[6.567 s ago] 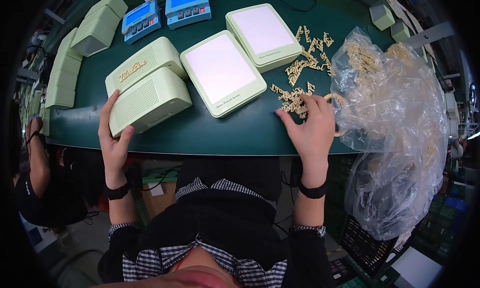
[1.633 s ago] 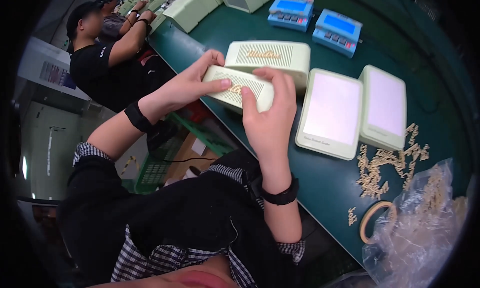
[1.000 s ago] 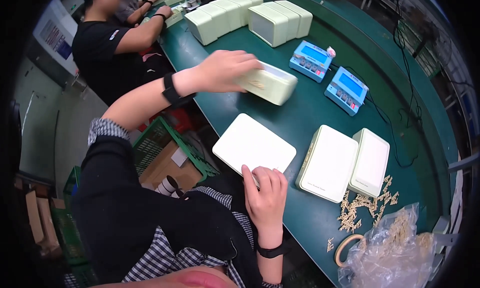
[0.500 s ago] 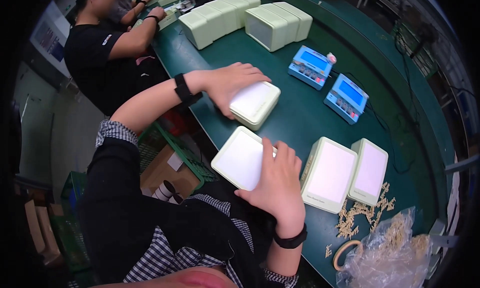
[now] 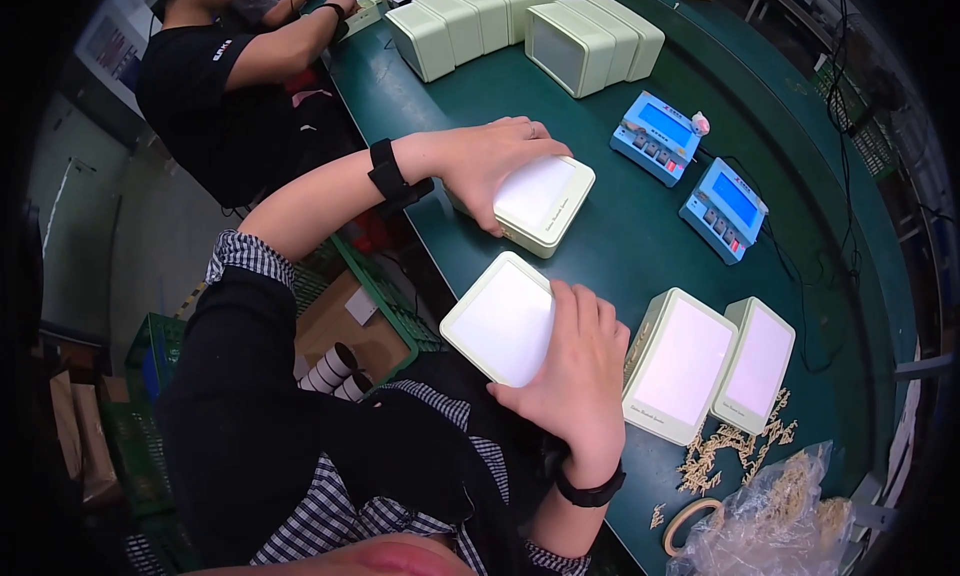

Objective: The person tests the screens of several light boxes by pressing them and then attaches decorative labels to the grilles of two speakers.

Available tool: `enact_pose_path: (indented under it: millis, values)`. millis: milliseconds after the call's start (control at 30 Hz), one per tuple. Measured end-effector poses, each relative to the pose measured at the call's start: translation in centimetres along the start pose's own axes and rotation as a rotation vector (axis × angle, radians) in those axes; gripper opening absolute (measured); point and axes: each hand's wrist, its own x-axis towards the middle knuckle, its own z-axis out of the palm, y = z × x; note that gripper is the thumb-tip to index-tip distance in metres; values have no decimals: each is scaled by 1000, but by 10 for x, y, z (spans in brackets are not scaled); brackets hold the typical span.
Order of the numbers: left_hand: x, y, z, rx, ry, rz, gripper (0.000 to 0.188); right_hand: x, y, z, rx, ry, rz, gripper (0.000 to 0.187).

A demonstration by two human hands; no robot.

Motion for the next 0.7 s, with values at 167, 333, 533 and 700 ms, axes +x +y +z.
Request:
enact_pose_path:
  millis: [167,333,533,700]
  values:
    - [-1,0,2,20,3,16,113,-1,0,0,3,-4,0,110]
    - [0,1,5,50,14,6,112,-3,2,2,-11,7,-1,110]
    - [-1,1,6,90,59,12,110,-3,6,4,-31,35,-39,111]
    - [-1,0,7,88,79,17,109,-3,7,6,-32,48,-51,110]
